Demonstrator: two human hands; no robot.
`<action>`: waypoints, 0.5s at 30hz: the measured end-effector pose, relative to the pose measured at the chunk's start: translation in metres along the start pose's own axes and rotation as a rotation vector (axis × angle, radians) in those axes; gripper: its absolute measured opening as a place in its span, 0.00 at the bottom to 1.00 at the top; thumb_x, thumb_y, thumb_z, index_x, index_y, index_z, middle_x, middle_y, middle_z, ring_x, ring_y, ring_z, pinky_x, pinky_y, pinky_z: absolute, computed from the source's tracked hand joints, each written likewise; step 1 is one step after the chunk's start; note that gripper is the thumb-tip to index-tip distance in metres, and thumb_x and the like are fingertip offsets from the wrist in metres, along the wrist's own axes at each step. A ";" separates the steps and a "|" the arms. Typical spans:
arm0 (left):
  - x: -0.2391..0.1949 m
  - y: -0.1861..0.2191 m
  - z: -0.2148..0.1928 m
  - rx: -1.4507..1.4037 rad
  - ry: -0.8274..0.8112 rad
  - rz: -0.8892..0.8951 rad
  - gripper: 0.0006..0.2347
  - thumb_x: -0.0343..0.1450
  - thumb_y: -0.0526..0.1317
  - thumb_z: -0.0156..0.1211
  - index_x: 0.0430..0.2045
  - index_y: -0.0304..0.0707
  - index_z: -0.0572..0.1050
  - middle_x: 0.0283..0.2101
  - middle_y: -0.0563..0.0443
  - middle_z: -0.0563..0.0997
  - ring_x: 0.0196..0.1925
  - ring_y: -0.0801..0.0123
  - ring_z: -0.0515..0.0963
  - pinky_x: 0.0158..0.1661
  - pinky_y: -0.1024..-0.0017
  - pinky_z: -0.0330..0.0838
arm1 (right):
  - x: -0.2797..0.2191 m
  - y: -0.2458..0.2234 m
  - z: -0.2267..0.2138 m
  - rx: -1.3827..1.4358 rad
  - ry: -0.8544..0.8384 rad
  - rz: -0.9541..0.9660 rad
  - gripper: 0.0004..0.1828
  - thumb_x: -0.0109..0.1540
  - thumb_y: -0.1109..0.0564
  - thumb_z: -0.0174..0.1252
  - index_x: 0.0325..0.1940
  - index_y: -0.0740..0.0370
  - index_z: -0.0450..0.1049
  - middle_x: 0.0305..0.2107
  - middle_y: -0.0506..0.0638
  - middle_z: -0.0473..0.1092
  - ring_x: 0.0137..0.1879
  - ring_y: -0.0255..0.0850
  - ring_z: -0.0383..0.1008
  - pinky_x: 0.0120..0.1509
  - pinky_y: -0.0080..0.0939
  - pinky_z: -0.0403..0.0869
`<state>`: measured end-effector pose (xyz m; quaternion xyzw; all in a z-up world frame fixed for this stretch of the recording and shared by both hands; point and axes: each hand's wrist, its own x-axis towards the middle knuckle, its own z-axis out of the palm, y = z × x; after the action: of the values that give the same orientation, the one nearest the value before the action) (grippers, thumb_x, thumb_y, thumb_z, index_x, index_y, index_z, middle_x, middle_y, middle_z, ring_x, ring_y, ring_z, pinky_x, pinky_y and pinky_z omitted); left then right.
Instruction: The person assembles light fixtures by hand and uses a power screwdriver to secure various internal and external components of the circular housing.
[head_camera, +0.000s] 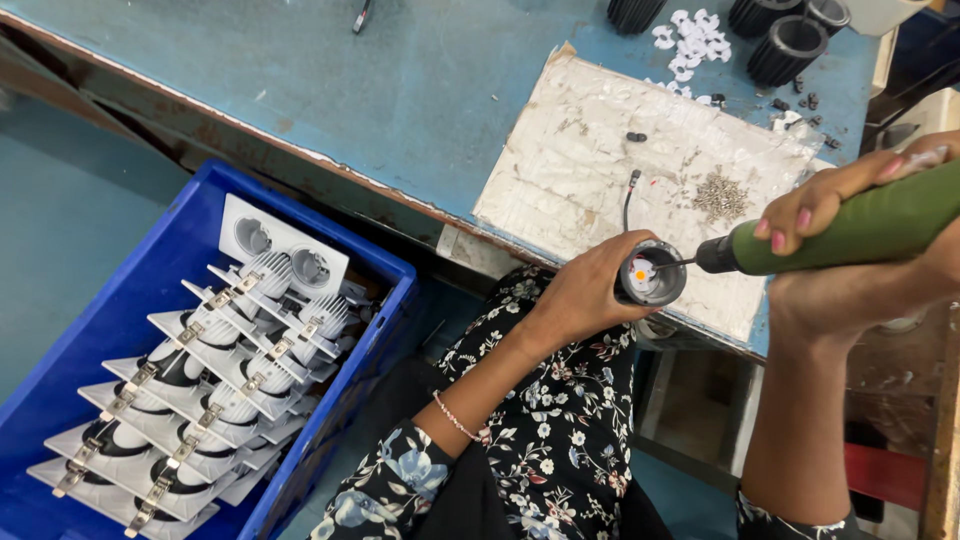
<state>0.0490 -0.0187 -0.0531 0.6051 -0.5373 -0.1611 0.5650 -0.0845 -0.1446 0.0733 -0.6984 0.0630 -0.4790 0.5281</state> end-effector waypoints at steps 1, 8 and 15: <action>0.000 -0.001 0.000 0.003 0.003 0.006 0.33 0.60 0.45 0.75 0.59 0.35 0.66 0.57 0.40 0.78 0.59 0.50 0.78 0.59 0.61 0.73 | -0.001 0.003 -0.002 0.012 0.004 0.008 0.32 0.72 0.27 0.37 0.49 0.59 0.56 0.22 0.54 0.54 0.24 0.43 0.54 0.32 0.43 0.61; 0.000 -0.003 0.002 0.004 0.033 0.036 0.33 0.60 0.45 0.75 0.59 0.35 0.67 0.57 0.41 0.77 0.59 0.50 0.78 0.58 0.60 0.73 | -0.007 0.029 -0.030 0.115 -0.021 0.042 0.27 0.72 0.32 0.35 0.49 0.59 0.58 0.20 0.52 0.56 0.23 0.42 0.55 0.30 0.43 0.63; -0.001 -0.002 0.001 -0.011 0.009 0.007 0.33 0.60 0.45 0.75 0.58 0.36 0.67 0.57 0.42 0.78 0.59 0.50 0.79 0.59 0.60 0.74 | 0.010 0.039 -0.065 0.284 -0.111 0.139 0.17 0.70 0.41 0.38 0.47 0.56 0.60 0.16 0.47 0.60 0.20 0.40 0.61 0.26 0.43 0.68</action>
<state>0.0490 -0.0192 -0.0556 0.6008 -0.5362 -0.1593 0.5711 -0.1112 -0.2116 0.0467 -0.6360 0.0137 -0.4062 0.6560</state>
